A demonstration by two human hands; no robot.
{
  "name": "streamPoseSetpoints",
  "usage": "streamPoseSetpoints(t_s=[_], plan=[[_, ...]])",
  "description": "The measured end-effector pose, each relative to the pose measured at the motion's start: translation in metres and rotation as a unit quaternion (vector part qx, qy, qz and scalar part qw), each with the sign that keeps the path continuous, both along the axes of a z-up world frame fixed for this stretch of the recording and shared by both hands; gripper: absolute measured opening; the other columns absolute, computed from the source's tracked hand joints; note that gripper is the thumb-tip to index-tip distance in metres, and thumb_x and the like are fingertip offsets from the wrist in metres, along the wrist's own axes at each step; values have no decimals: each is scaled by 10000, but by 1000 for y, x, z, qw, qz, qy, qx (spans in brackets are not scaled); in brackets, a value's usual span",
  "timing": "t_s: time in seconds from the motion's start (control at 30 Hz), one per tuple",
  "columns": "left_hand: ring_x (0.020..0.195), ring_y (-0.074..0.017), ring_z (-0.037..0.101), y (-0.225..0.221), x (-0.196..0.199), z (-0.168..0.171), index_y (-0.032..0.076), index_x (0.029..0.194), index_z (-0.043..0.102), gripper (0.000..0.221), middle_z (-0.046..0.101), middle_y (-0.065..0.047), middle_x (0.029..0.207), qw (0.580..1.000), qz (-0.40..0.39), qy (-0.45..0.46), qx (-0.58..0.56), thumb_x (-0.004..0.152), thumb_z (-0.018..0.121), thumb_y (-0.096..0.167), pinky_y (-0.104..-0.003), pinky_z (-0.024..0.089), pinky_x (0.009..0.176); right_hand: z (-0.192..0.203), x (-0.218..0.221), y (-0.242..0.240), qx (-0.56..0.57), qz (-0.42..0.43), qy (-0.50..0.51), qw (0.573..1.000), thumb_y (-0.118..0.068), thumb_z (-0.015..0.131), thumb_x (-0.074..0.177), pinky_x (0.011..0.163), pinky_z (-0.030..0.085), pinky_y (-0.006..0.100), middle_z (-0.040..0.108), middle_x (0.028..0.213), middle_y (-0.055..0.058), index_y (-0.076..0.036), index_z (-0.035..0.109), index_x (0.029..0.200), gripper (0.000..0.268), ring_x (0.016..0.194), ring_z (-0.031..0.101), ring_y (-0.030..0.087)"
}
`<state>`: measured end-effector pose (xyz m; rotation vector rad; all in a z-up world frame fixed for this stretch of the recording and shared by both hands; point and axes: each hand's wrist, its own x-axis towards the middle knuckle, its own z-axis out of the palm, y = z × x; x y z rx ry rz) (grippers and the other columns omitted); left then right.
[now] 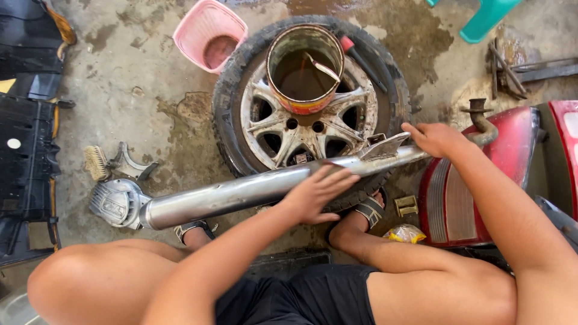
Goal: The person sits on the floor and scrubs a long metal exhaust pipe with a small abrasive pad. They rotate the pipe to clean different sections, focusing on the joints and the main body of the pipe.
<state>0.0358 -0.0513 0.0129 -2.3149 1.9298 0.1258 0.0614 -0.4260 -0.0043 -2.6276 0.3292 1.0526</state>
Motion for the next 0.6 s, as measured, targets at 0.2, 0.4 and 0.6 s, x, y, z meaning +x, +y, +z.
streamPoseSetpoints(t_s=[0.2, 0.4, 0.6], plan=[[1583, -191, 63, -94, -20, -69, 75, 1588, 281, 1012, 165, -5, 1704, 998, 17, -30, -55, 902, 275, 818, -462, 139, 1315, -27, -4, -12, -29, 12, 10, 999, -822, 67, 1027, 1179, 384, 582, 616, 1449, 264, -16, 569, 1473, 1049, 1405, 508, 443], [1584, -226, -4, 42, -1, -17, 126, 1638, 108, 965, 34, -2, 1717, 1000, 8, 22, -5, 942, 300, 765, -511, 51, 1272, 15, 17, -12, 32, -66, -67, 995, -587, 291, 1059, 1188, 349, 577, 492, 1523, 257, 30, 482, 1488, 775, 1419, 455, 425], [1577, -239, -21, 21, 0, -7, 147, 1639, 113, 970, 33, -12, 1715, 1000, 9, 19, 16, 929, 230, 799, -516, 46, 1267, 106, 101, 47, 152, -14, -375, 914, -174, 634, 1122, 866, 522, 426, 743, 1113, 126, -27, 763, 1151, 197, 990, 655, 244]])
